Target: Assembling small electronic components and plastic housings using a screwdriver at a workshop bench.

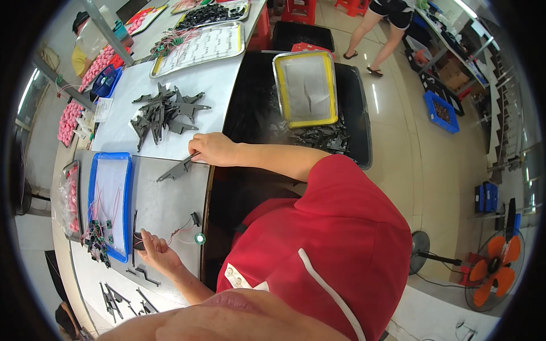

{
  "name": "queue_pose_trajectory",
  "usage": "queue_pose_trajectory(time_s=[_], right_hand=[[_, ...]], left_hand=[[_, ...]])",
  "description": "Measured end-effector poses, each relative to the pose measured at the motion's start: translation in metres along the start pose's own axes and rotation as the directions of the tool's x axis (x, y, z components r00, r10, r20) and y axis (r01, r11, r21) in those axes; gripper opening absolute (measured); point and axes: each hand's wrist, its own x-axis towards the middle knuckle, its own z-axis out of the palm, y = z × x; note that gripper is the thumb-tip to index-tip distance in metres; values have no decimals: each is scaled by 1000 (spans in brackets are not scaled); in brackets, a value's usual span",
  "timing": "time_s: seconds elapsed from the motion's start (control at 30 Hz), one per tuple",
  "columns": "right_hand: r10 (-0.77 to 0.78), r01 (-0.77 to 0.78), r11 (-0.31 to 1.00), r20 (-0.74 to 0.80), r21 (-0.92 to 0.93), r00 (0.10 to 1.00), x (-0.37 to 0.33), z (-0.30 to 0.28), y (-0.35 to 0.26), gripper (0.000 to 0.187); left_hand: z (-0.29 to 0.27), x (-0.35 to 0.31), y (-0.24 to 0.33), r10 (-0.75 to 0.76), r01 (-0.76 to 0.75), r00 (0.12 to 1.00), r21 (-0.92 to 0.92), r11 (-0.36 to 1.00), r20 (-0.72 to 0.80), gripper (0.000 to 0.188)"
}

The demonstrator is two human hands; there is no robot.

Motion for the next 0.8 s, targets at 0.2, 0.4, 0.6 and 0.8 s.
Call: queue_pose_trajectory(time_s=[0.2, 0.4, 0.6, 0.8], right_hand=[[16, -17, 1000, 50, 2, 999, 1, -6, 0, 18], [53, -52, 999, 36, -10, 998, -3, -10, -1, 18], [41, -41, 999, 7, 23, 999, -1, -3, 2, 18], [86, -87, 995, 20, 42, 996, -2, -2, 3, 18]], left_hand=[[-3, -1, 1, 7, -8, 999, 14, 1000, 33, 11], [11, -4, 6, -24, 24, 1000, 36, 999, 6, 21], [-3, -1, 1, 13, -13, 1000, 30, 999, 24, 17], [2, -1, 1, -4, 4, 1000, 59, 998, -7, 20]])
